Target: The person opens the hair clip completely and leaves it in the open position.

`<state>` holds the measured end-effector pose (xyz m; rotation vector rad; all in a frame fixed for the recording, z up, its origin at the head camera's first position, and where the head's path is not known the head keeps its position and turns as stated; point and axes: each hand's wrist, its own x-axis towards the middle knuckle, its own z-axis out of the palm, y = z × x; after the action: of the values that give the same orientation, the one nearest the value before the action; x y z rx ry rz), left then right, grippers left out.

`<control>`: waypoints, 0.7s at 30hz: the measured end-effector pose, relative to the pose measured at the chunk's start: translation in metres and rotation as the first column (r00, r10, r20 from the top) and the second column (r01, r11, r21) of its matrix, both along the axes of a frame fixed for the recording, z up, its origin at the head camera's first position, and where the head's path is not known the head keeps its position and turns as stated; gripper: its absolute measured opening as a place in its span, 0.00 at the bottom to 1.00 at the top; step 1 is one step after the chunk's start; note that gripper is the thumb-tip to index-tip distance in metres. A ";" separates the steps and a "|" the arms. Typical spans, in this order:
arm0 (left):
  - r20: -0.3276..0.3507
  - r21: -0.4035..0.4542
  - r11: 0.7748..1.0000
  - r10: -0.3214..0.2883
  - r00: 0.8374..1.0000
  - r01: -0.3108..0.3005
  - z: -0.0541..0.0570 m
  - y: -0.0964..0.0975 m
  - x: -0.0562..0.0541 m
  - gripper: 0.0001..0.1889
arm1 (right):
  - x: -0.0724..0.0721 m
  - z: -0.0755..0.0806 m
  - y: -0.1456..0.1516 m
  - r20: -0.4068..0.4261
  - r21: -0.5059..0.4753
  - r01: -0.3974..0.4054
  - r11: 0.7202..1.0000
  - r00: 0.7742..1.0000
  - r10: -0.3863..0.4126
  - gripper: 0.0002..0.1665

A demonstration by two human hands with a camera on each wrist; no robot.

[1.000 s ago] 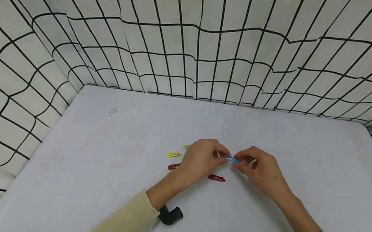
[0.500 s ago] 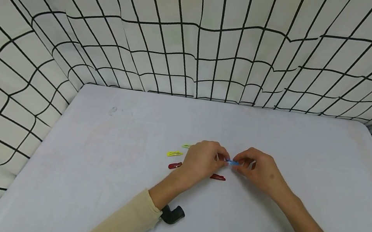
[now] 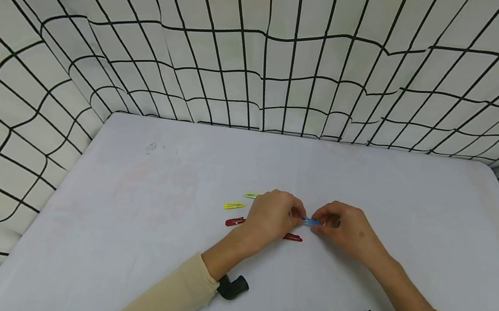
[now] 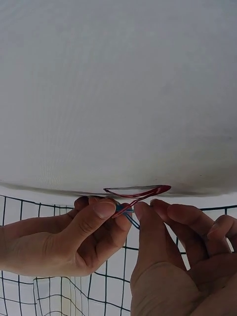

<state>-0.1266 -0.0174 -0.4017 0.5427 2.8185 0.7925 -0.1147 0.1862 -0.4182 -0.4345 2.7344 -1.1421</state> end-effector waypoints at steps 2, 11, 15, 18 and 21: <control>0.003 -0.009 1.000 -0.003 1.000 0.003 0.000 0.000 0.000 0.03 | 0.000 0.001 0.000 0.020 0.001 0.001 1.000 1.000 -0.001 0.07; 0.020 -0.038 0.999 -0.013 1.000 0.014 -0.001 0.002 -0.001 0.02 | -0.001 0.001 -0.001 0.017 0.009 -0.012 1.000 1.000 0.012 0.08; 0.033 -0.047 0.999 -0.014 0.999 0.016 0.000 0.002 -0.001 0.02 | -0.003 0.001 -0.001 0.012 0.026 -0.015 1.000 1.000 0.015 0.09; 0.044 -0.054 0.998 -0.015 0.999 0.018 0.000 0.002 -0.001 0.02 | -0.003 0.001 -0.001 0.015 0.043 -0.018 0.999 1.000 0.017 0.09; 0.061 -0.061 0.998 -0.010 0.998 0.013 0.002 0.001 -0.001 0.02 | -0.004 0.001 -0.001 0.027 0.059 -0.016 0.998 1.000 0.015 0.09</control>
<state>-0.1273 -0.0160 -0.3998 0.5159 2.7714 0.7048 -0.1186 0.1854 -0.4172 -0.4290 2.7293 -1.0528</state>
